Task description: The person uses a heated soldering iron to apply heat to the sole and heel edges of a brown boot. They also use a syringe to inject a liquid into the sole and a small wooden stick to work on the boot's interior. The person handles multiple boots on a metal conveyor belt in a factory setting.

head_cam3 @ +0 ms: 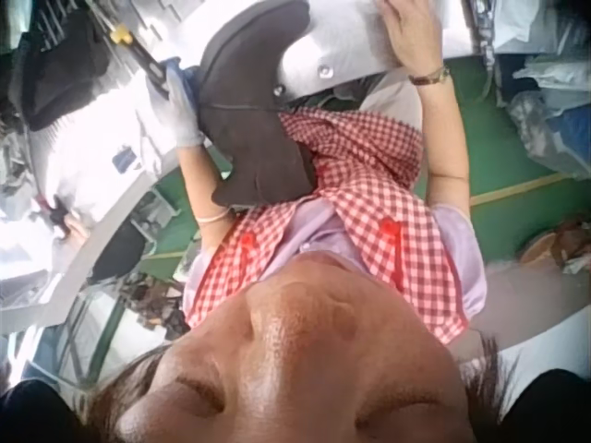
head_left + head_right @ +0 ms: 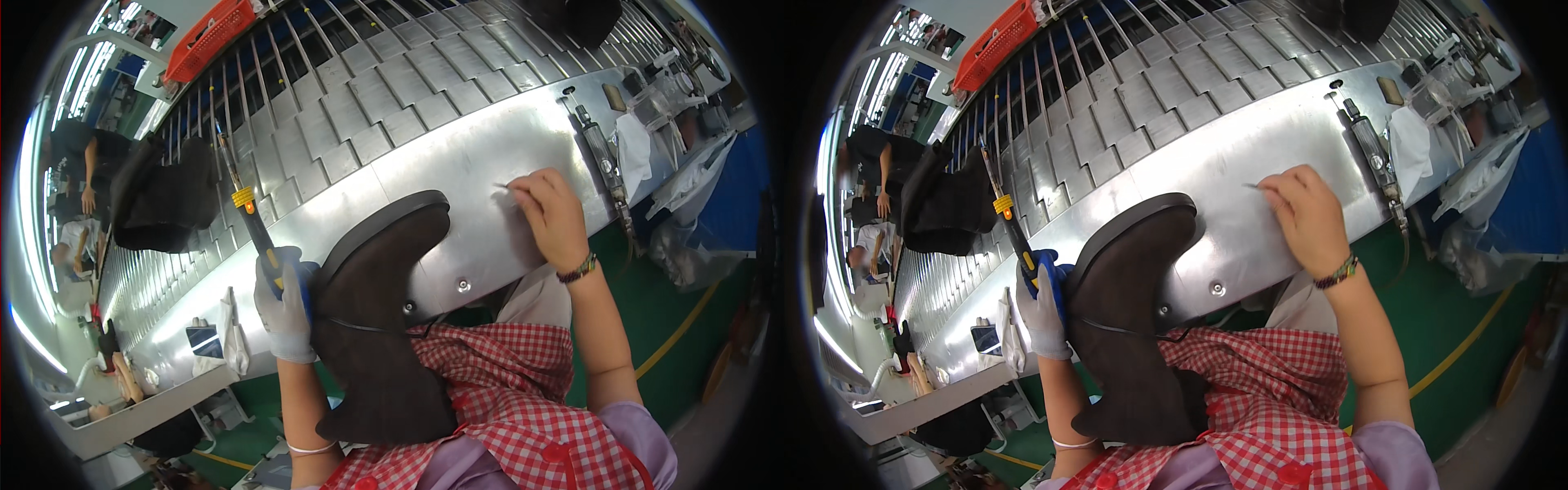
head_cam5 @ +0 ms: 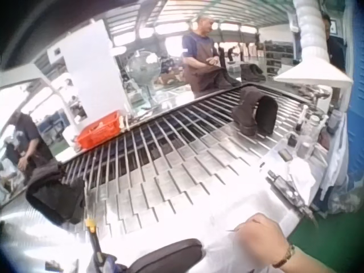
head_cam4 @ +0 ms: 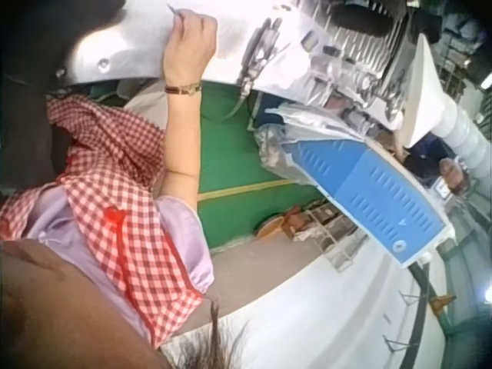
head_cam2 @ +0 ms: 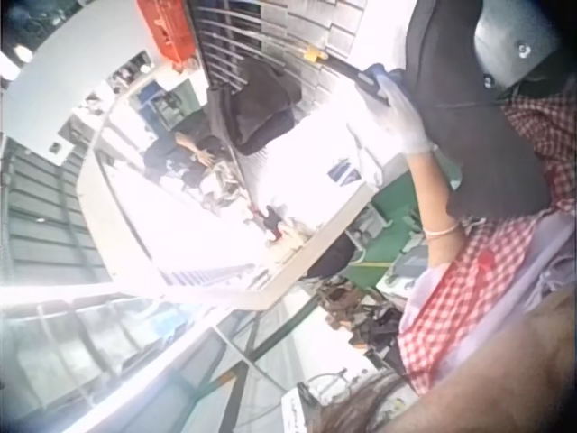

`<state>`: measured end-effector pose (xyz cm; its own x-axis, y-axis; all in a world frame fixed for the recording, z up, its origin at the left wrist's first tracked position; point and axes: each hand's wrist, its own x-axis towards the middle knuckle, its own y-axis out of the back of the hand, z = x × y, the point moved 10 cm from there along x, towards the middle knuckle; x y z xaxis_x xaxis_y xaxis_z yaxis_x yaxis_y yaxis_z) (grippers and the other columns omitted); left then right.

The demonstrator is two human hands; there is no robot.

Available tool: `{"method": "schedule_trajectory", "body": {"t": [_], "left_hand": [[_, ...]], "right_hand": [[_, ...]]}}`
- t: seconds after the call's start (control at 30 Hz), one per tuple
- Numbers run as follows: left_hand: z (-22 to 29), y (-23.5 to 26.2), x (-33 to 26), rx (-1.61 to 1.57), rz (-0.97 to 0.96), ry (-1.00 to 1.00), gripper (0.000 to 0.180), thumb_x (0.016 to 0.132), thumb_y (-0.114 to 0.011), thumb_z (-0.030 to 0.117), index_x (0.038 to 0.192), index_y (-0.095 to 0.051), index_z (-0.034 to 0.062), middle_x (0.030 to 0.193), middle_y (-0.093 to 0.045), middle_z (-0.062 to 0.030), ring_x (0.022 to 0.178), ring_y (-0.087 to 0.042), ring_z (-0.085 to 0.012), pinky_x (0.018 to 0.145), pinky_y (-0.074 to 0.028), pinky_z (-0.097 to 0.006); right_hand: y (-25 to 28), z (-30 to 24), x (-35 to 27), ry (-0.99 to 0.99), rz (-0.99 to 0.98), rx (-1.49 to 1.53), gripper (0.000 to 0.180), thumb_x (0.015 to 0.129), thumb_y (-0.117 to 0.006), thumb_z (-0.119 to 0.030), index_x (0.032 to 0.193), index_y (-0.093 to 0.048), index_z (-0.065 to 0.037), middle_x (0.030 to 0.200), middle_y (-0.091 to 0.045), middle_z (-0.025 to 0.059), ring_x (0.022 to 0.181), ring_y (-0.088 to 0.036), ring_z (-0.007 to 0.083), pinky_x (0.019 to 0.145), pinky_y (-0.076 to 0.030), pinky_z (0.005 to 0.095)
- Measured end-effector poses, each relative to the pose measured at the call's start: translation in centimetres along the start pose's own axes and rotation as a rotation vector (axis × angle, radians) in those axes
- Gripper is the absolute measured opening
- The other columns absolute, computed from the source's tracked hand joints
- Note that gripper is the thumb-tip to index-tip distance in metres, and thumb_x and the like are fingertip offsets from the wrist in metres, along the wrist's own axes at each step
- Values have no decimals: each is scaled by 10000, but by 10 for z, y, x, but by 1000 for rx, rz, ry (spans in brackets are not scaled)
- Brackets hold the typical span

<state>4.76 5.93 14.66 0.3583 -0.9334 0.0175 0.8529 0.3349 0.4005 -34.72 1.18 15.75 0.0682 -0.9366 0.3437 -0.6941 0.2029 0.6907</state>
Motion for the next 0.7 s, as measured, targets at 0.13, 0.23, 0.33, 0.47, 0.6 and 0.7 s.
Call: {"method": "schedule_trajectory", "body": {"t": [0.13,0.23,0.33,0.47,0.6,0.7], "left_hand": [[-6,0,-1,-52,-1,49,192,1017,-513,111,1132,-593,-20,949,-636,-83,799,-647,-161,763,-519,-301],[-7,2,-2,-39,-5,57,190,1011,-513,98,1132,-594,-24,917,-633,-78,792,-620,-150,757,-503,-286],[-5,3,-4,-17,9,30,198,1010,-511,95,1140,-591,-30,893,-630,-75,785,-610,-146,753,-496,-280],[0,2,-7,-37,20,17,212,1013,-503,98,1150,-585,-42,878,-626,-78,779,-601,-146,755,-494,-279],[5,1,-7,-74,14,16,221,1014,-500,103,1156,-576,-48,873,-622,-84,782,-602,-150,759,-495,-281],[4,1,-5,-91,9,28,224,1015,-499,105,1161,-573,-48,871,-621,-83,785,-605,-151,759,-497,-284]], "right_hand": [[-8,-54,-3,86,-71,88,136,871,-701,-91,1005,-709,-73,748,-614,96,614,-613,286,549,-483,379],[-14,-86,2,220,-24,112,164,859,-728,-111,1020,-705,-92,657,-596,64,547,-595,265,501,-458,376],[-24,-97,6,244,16,158,144,837,-746,-92,967,-686,-78,707,-651,67,566,-614,255,506,-467,360],[-32,-105,7,309,52,181,128,823,-758,-83,921,-675,-75,747,-681,67,591,-633,248,514,-481,348],[-39,-108,7,315,4,136,132,819,-761,-86,924,-682,-71,755,-684,62,601,-637,238,514,-482,344],[-39,-110,7,320,1,118,126,813,-765,-83,916,-693,-67,736,-670,58,589,-626,232,506,-472,345]]}}
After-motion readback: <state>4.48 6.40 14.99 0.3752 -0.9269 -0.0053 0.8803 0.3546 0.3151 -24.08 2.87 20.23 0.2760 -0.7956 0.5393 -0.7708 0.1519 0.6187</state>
